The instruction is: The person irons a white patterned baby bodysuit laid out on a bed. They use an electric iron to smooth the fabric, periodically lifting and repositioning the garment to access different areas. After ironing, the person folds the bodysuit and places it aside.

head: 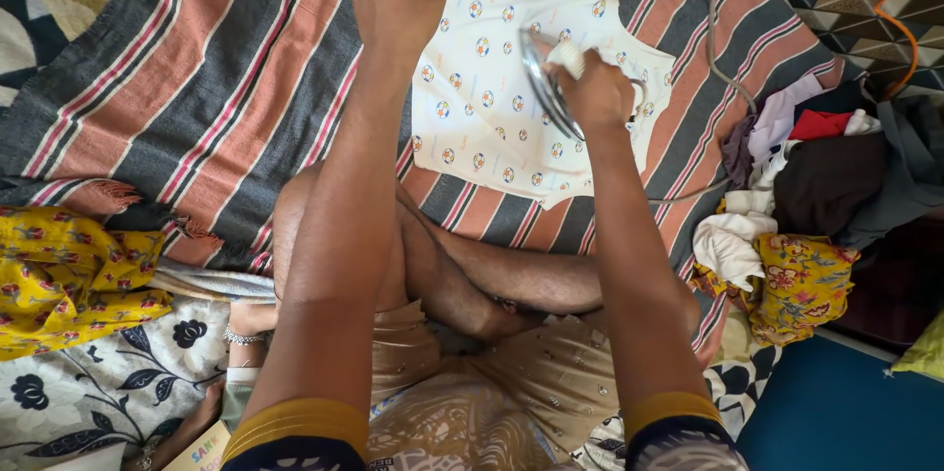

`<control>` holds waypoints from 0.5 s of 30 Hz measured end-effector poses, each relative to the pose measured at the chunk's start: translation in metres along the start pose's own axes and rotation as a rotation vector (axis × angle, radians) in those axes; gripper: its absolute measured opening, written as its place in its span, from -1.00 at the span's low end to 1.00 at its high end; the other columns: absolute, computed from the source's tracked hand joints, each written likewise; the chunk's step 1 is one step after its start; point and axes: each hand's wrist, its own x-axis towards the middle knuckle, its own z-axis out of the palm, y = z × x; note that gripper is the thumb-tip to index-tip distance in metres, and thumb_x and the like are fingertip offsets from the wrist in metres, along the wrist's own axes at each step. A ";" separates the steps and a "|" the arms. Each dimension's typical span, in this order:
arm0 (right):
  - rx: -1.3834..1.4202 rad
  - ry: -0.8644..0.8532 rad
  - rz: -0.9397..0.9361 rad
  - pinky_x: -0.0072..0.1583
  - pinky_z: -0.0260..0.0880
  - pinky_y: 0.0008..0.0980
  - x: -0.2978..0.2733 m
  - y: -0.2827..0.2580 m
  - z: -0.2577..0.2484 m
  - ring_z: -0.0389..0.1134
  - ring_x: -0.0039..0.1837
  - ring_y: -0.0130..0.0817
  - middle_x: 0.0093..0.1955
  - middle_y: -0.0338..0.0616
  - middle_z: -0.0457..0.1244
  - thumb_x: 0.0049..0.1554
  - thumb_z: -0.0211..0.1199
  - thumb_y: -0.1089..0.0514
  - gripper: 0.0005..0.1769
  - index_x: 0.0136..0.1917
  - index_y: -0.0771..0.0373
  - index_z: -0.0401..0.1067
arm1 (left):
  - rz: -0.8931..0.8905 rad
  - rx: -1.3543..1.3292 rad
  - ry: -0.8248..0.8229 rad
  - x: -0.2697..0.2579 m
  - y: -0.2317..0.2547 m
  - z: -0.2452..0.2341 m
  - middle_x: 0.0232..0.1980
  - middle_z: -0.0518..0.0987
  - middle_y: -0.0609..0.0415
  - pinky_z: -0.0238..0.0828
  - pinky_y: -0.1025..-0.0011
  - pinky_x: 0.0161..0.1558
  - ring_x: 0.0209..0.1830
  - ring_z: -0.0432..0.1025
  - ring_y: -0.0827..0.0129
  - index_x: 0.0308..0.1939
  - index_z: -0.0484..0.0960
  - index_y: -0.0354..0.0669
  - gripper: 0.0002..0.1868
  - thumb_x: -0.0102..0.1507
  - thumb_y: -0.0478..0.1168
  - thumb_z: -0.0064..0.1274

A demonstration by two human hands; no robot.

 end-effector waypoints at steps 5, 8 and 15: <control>-0.024 0.016 -0.383 -0.10 0.47 -0.08 -0.014 -0.019 -0.005 0.48 -0.16 0.02 -0.19 0.08 0.43 0.13 0.40 -0.37 -0.40 -0.03 0.24 0.52 | -0.067 0.023 -0.055 0.001 0.003 0.001 -0.37 0.68 -0.03 0.50 0.22 -0.35 -0.41 0.62 0.13 -0.27 0.60 -0.25 -0.88 0.31 -0.26 0.13; -0.042 -0.023 -0.281 -0.14 0.45 -0.08 -0.001 -0.037 -0.001 0.47 -0.19 0.02 -0.23 0.08 0.42 0.10 0.40 -0.42 -0.36 -0.04 0.23 0.53 | -0.020 0.020 -0.013 0.002 0.004 0.000 -0.32 0.69 -0.01 0.52 0.23 -0.30 -0.33 0.63 0.13 -0.24 0.61 -0.23 -0.89 0.32 -0.25 0.13; 0.046 0.072 -0.155 -0.11 0.44 -0.01 0.051 -0.073 0.014 0.47 -0.17 0.08 -0.20 0.11 0.42 0.08 0.40 -0.36 -0.39 -0.04 0.25 0.50 | -0.066 0.020 -0.023 0.003 0.007 0.000 -0.30 0.67 -0.02 0.50 0.22 -0.28 -0.32 0.62 0.13 -0.24 0.62 -0.22 -0.90 0.28 -0.26 0.14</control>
